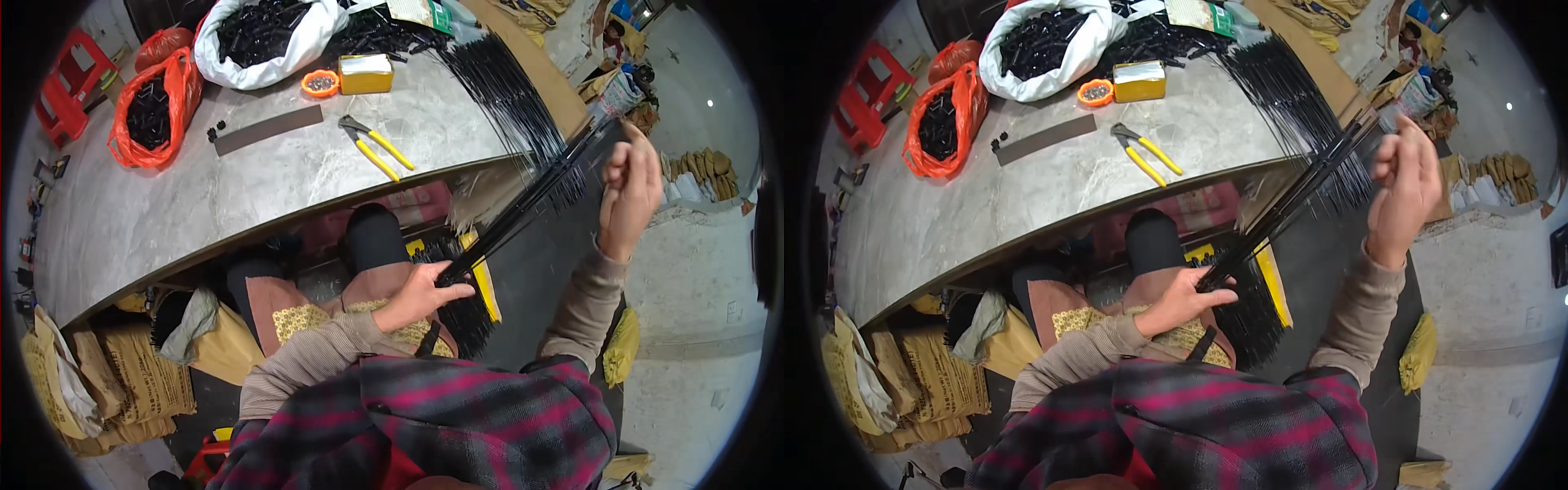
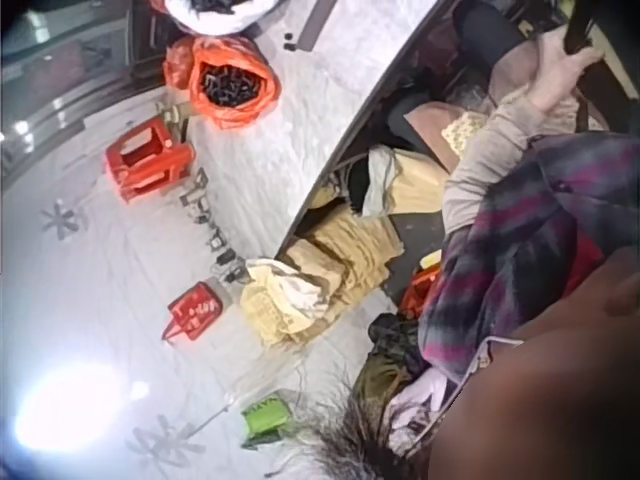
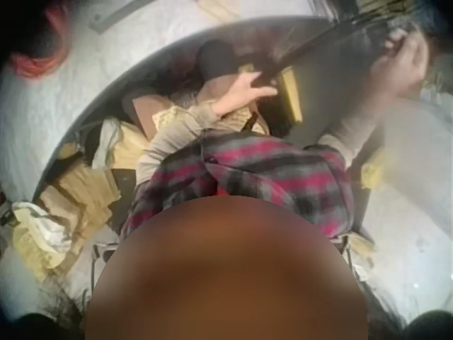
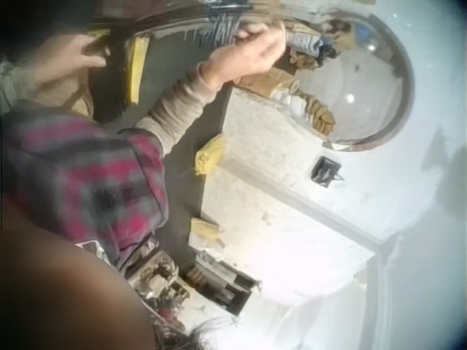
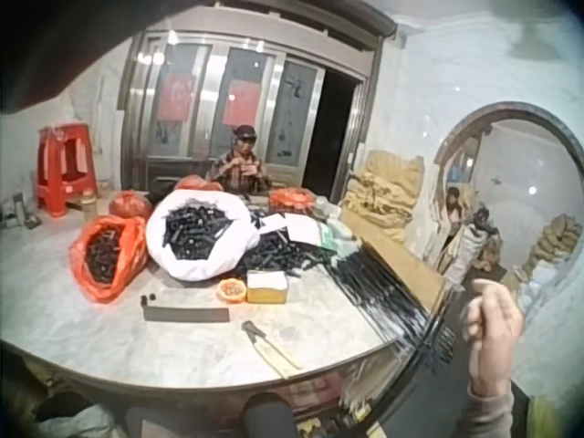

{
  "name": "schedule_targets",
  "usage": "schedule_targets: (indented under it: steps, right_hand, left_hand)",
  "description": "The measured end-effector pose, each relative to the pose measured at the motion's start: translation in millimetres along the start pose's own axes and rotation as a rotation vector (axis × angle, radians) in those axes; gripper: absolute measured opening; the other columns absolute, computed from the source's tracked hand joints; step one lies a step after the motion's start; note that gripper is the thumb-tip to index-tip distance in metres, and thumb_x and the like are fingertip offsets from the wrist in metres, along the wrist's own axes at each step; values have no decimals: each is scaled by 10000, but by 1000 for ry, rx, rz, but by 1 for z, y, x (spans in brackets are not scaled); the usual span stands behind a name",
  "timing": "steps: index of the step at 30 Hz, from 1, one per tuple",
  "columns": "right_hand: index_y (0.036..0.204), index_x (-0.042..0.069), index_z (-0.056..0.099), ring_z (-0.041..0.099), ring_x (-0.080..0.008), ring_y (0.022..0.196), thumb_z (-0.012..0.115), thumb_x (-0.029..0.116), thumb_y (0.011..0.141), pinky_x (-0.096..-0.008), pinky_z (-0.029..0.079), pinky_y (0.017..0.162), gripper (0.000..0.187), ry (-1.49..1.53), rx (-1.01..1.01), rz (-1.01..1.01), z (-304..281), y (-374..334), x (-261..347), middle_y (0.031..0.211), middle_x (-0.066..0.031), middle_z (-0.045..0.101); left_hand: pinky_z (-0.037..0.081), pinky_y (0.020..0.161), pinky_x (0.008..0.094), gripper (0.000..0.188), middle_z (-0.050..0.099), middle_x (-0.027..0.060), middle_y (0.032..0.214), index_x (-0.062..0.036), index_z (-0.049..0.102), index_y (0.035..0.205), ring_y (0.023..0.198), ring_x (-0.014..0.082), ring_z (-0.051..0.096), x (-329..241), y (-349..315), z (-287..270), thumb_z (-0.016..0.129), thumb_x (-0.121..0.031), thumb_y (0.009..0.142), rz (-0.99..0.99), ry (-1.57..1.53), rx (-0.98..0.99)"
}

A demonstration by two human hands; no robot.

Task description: The person is assembling and trimming the ribs for a folding fan or similar small frame using a central hub and pliers.

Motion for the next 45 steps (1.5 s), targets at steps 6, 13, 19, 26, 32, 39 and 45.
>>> schedule_targets:
  steps: [6,13,19,26,32,39,45]
  right_hand:
    - [1191,-43,592,604,-285,1015,697,409,900,-426,471,897,547,-779,373,-851,55,-96,89,1122,-160,633]
    - [963,63,595,641,-362,777,738,387,815,-484,458,668,384,-868,1131,-80,81,-215,-128,771,-134,626]
    - [925,7,635,627,-420,765,606,503,927,-510,475,663,497,-1076,941,417,-95,-303,-265,768,-231,641]
    - [986,7,621,638,-440,805,590,547,927,-510,495,692,545,-1123,634,766,-202,-430,-323,802,-238,658]
    - [869,46,543,637,-439,736,600,530,925,-516,500,646,491,-1120,715,826,-189,-465,-359,733,-220,642]
    - [1542,82,259,531,-430,1211,744,609,769,-575,427,977,1055,-1033,572,1092,-193,-505,-390,1334,-230,516]
    - [1008,-3,689,689,-269,827,650,274,939,-370,548,785,289,-170,632,948,-28,-418,-351,915,-145,706]
  left_hand:
    - [534,684,388,312,684,218,913,0,702,1026,846,405,664,-39,8,-42,794,-147,767,249,702,-81]
    - [516,708,412,453,671,135,916,-86,679,1106,852,357,650,-39,18,-38,810,-178,683,329,1036,37]
    - [472,928,411,597,615,170,1145,-38,580,1315,1050,360,596,-36,12,-50,801,-154,773,353,1002,-30]
    - [526,812,307,434,630,127,1084,15,604,1264,880,179,630,37,-15,-101,732,-8,850,-12,831,-175]
    - [521,778,278,429,627,110,1064,27,611,1262,824,135,610,62,-2,-101,732,1,851,-134,751,-152]
    - [500,818,395,332,633,154,980,17,651,1100,913,304,621,31,1,-86,761,-143,830,127,1014,-151]
    - [490,720,316,165,658,107,795,-2,627,1003,691,236,649,43,-15,-85,514,-122,1020,-190,545,-28]
Point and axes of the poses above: each hand's wrist, its own y-axis towards the middle knuckle, its own z-axis out of the palm, x = y × z, the point moved 10 cm from there along y, towards the middle knuckle
